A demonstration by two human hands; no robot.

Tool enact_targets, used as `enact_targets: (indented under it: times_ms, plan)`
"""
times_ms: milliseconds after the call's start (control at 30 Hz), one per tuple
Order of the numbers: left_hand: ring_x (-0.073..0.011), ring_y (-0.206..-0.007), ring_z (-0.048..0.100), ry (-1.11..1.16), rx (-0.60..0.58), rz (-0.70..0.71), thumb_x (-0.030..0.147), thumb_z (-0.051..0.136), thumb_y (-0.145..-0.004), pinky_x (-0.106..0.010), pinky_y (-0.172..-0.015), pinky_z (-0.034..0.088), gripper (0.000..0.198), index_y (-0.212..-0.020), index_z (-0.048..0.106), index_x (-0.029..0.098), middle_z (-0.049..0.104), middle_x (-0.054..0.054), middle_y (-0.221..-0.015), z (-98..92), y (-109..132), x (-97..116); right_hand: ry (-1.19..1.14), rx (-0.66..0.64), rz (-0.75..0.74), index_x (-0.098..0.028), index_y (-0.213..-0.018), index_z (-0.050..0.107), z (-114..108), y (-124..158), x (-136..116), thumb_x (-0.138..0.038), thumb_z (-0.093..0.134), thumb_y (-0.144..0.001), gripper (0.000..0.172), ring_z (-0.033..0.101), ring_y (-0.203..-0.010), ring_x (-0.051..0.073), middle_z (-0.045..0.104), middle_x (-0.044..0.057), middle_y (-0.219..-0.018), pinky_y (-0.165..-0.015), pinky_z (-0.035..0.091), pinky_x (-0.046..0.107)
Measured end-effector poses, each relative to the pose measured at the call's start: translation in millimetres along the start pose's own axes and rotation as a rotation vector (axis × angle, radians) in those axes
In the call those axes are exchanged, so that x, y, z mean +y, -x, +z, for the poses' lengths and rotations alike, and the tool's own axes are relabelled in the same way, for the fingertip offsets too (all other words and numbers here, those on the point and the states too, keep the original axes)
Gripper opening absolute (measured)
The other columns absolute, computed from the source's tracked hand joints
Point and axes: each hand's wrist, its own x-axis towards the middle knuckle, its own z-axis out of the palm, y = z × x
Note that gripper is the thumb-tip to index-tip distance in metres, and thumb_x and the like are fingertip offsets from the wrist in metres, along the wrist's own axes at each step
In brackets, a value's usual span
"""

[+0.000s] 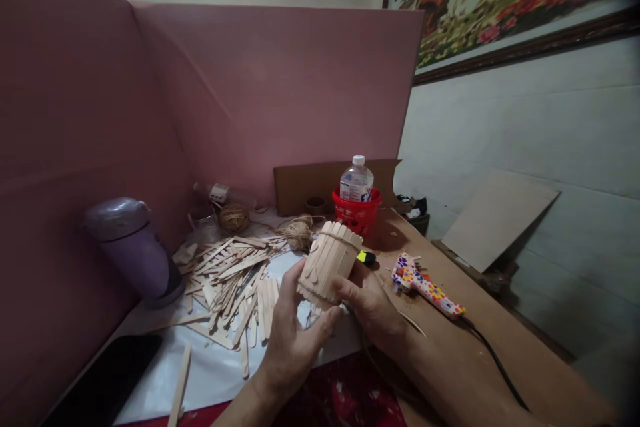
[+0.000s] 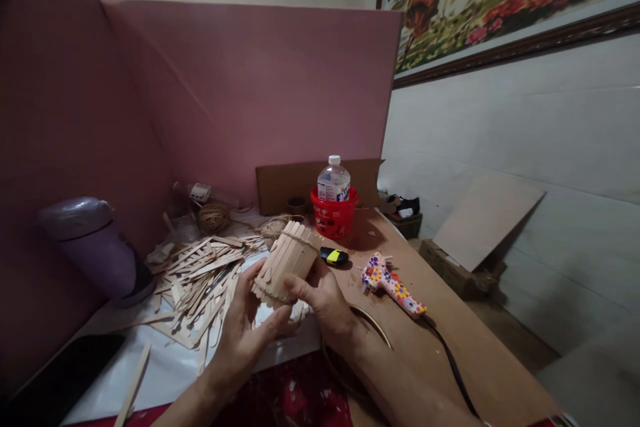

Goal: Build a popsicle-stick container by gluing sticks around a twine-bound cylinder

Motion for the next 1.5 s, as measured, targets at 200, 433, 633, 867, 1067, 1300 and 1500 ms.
enact_targets:
  times_ms: [200,433,633,867,1067,1300,1500]
  plan:
    - [-0.0229,-0.088,0.063,-0.060,-0.063,-0.083,0.017,0.079,-0.066,-0.025,-0.067,0.051,0.046,-0.109,0.064,0.020,0.069,-0.007,-0.104,-3.1,-6.0,4.6,0.049,0.022,-0.038,-0.020,-0.111,0.063,-2.9,-0.5,-6.7,-0.035,0.076,-0.073,0.044,0.059,-0.111,0.028,0.071,0.008,-0.108,-0.098,0.045,0.044]
    - [-0.0219,-0.088,0.063,-0.014,-0.052,-0.094,0.032,0.074,-0.073,-0.027,-0.075,0.048,0.040,-0.109,0.065,0.018,0.069,-0.006,-0.093,-14.2,-13.3,-8.1,0.150,0.043,-0.039,-0.020,-0.105,0.065,0.5,-2.5,-12.5,-0.053,0.065,-0.080,0.041,0.060,-0.111,0.028,0.070,0.009,-0.110,-0.094,0.048,0.043]
    - [-0.0241,-0.096,0.059,-0.059,0.044,0.066,0.013,0.081,-0.061,-0.026,-0.082,0.043,0.047,-0.106,0.068,0.018,0.067,-0.007,-0.103,-1.2,-5.6,-4.5,0.231,0.114,-0.089,-0.020,-0.104,0.065,-0.8,-2.4,-8.3,-0.059,0.067,-0.075,0.048,0.061,-0.109,0.030,0.071,0.011,-0.107,-0.092,0.049,0.043]
    - [-0.0278,-0.112,0.051,-0.347,-0.097,0.126,0.011,0.080,-0.063,-0.031,-0.097,0.036,0.056,-0.114,0.061,0.023,0.059,-0.008,-0.116,-6.0,-1.6,-0.1,0.143,0.110,-0.055,-0.020,-0.107,0.064,1.6,2.3,-8.5,-0.056,0.072,-0.072,0.050,0.060,-0.111,0.030,0.069,0.011,-0.112,-0.090,0.050,0.042]
    - [-0.0255,-0.106,0.056,-0.310,-0.112,0.037,0.031,0.070,-0.078,-0.030,-0.089,0.043,0.037,-0.113,0.060,0.021,0.063,-0.008,-0.115,-9.6,-5.6,-3.1,-0.045,0.104,0.002,-0.020,-0.106,0.064,-3.0,0.5,-5.8,-0.042,0.071,-0.078,0.037,0.063,-0.106,0.028,0.069,0.009,-0.115,-0.090,0.051,0.043]
    - [-0.0187,-0.072,0.061,0.011,-0.145,-0.260,0.043,0.059,-0.084,-0.028,-0.062,0.048,0.039,-0.112,0.060,0.015,0.069,-0.009,-0.091,-14.9,-17.9,-18.3,-0.111,0.060,-0.009,-0.021,-0.105,0.066,-6.7,-0.4,-2.1,-0.037,0.075,-0.075,0.035,0.061,-0.110,0.027,0.067,0.007,-0.120,-0.095,0.047,0.040]
    - [-0.0176,-0.066,0.063,0.112,-0.145,-0.310,0.042,0.063,-0.081,-0.028,-0.058,0.049,0.037,-0.106,0.062,0.014,0.069,-0.008,-0.083,-13.8,-18.0,-20.8,-0.030,0.093,0.012,-0.019,-0.106,0.067,-6.0,-1.0,-2.8,-0.046,0.076,-0.073,0.043,0.060,-0.109,0.028,0.070,0.009,-0.112,-0.093,0.047,0.040]
